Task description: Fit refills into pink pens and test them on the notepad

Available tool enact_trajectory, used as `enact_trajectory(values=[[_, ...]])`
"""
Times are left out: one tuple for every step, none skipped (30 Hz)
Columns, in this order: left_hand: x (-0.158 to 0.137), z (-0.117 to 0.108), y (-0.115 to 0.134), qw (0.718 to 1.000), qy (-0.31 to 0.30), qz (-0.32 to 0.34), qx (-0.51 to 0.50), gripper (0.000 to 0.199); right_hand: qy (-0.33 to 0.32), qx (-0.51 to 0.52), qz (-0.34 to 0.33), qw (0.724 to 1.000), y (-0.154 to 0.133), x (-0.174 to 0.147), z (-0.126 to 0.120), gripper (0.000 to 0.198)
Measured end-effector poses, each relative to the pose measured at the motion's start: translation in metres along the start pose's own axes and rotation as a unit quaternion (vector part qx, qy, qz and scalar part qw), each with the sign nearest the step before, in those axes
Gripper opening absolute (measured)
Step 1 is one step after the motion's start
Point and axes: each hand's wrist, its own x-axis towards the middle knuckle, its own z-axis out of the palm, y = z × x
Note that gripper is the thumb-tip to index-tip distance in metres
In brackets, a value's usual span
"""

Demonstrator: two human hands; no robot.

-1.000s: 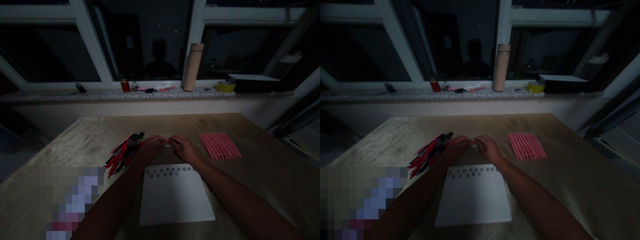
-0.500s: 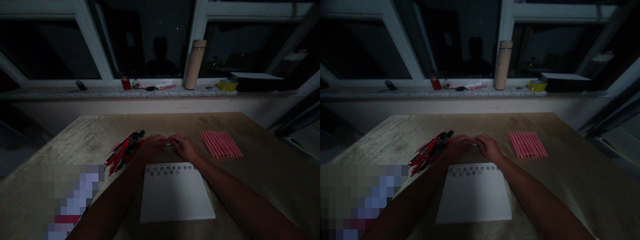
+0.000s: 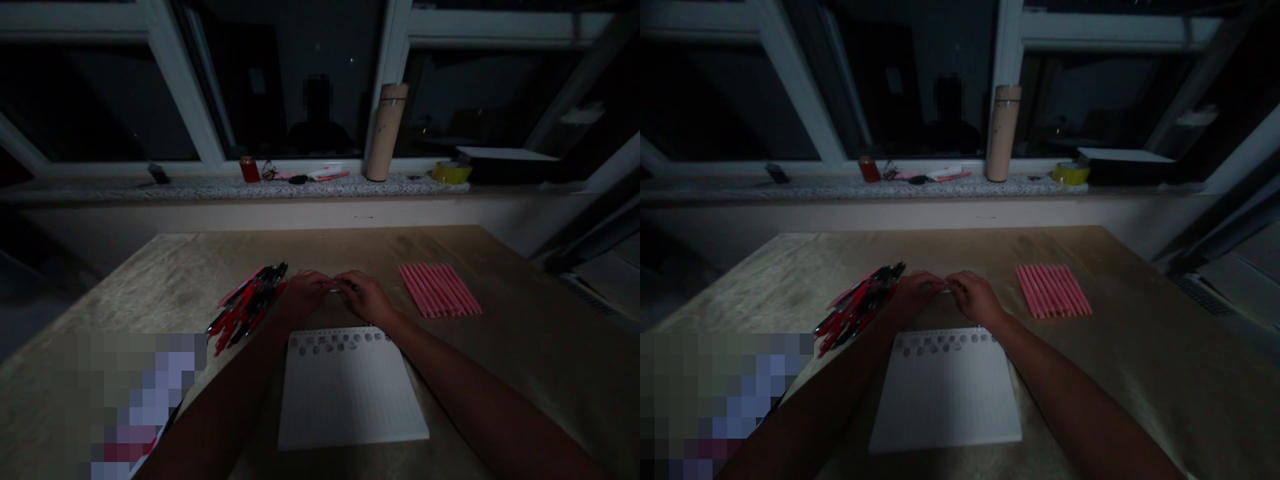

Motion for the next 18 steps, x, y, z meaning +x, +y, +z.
enact_trajectory(values=[[0.0, 0.0004, -0.001, 1.0, -0.001, -0.004, -0.001, 0.019, -0.001, 0.001, 0.0, 1.0, 0.0, -0.0002, 0.0003, 0.017], [0.0, 0.0009, -0.002, 1.0, -0.003, -0.007, -0.002, 0.019, 0.0, 0.0, 0.0, 1.0, 0.0002, -0.0003, 0.0006, 0.018], [-0.0001, 0.0013, -0.0029, 1.0, -0.006, -0.009, -0.003, 0.02, 0.002, -0.001, -0.001, 1.0, 0.0006, -0.0005, 0.0009, 0.018], [-0.0001, 0.0016, -0.0035, 1.0, -0.007, -0.01, -0.003, 0.02, 0.005, -0.002, -0.002, 1.0, 0.001, -0.0007, 0.0012, 0.019], [-0.0002, 0.0018, -0.0039, 1.0, -0.007, -0.01, -0.002, 0.021, 0.008, -0.003, -0.004, 1.0, 0.0014, -0.0008, 0.0013, 0.02], [-0.0002, 0.002, -0.004, 1.0, -0.006, -0.01, -0.001, 0.021, 0.01, -0.005, -0.004, 1.0, 0.0017, -0.0008, 0.0013, 0.02], [-0.0002, 0.002, -0.0039, 1.0, -0.008, -0.008, 0.001, 0.022, 0.012, -0.005, -0.003, 1.0, 0.0018, -0.0009, 0.0012, 0.02], [-0.0003, 0.002, -0.0037, 1.0, -0.009, -0.006, 0.004, 0.022, 0.015, -0.004, 0.0, 1.0, 0.0018, -0.0009, 0.0011, 0.02], [-0.0003, 0.002, -0.0035, 1.0, -0.01, -0.003, 0.006, 0.022, 0.015, -0.003, 0.005, 1.0, 0.0016, -0.0009, 0.0009, 0.02], [-0.0004, 0.002, -0.0033, 1.0, -0.011, 0.001, 0.008, 0.022, 0.014, -0.002, 0.008, 1.0, 0.0015, -0.0009, 0.0007, 0.019], [-0.0004, 0.002, -0.0031, 1.0, -0.01, 0.003, 0.01, 0.021, 0.011, -0.001, 0.01, 1.0, 0.0012, -0.0008, 0.0006, 0.019], [-0.0004, 0.002, -0.0031, 1.0, -0.008, 0.005, 0.01, 0.021, 0.009, -0.001, 0.01, 1.0, 0.0009, -0.0007, 0.0005, 0.018], [-0.0004, 0.0021, -0.0032, 1.0, -0.005, 0.006, 0.01, 0.02, 0.006, -0.001, 0.008, 1.0, 0.0007, -0.0006, 0.0005, 0.017], [-0.0003, 0.0021, -0.0033, 1.0, -0.002, 0.007, 0.01, 0.02, 0.004, -0.002, 0.006, 1.0, 0.0004, -0.0005, 0.0006, 0.017], [-0.0003, 0.0022, -0.0035, 1.0, -0.001, 0.008, 0.009, 0.02, 0.002, -0.003, 0.004, 1.0, 0.0, -0.0004, 0.0006, 0.017], [-0.0002, 0.0022, -0.0036, 1.0, 0.0, 0.009, 0.007, 0.019, 0.001, -0.003, 0.004, 1.0, -0.0003, -0.0004, 0.0007, 0.017], [-0.0002, 0.0023, -0.0036, 1.0, 0.001, 0.009, 0.004, 0.019, 0.002, -0.004, 0.006, 1.0, -0.0005, -0.0003, 0.0007, 0.017], [-0.0002, 0.0022, -0.0034, 1.0, 0.001, 0.009, 0.001, 0.018, 0.002, -0.003, 0.009, 1.0, -0.0007, -0.0004, 0.0008, 0.018]])
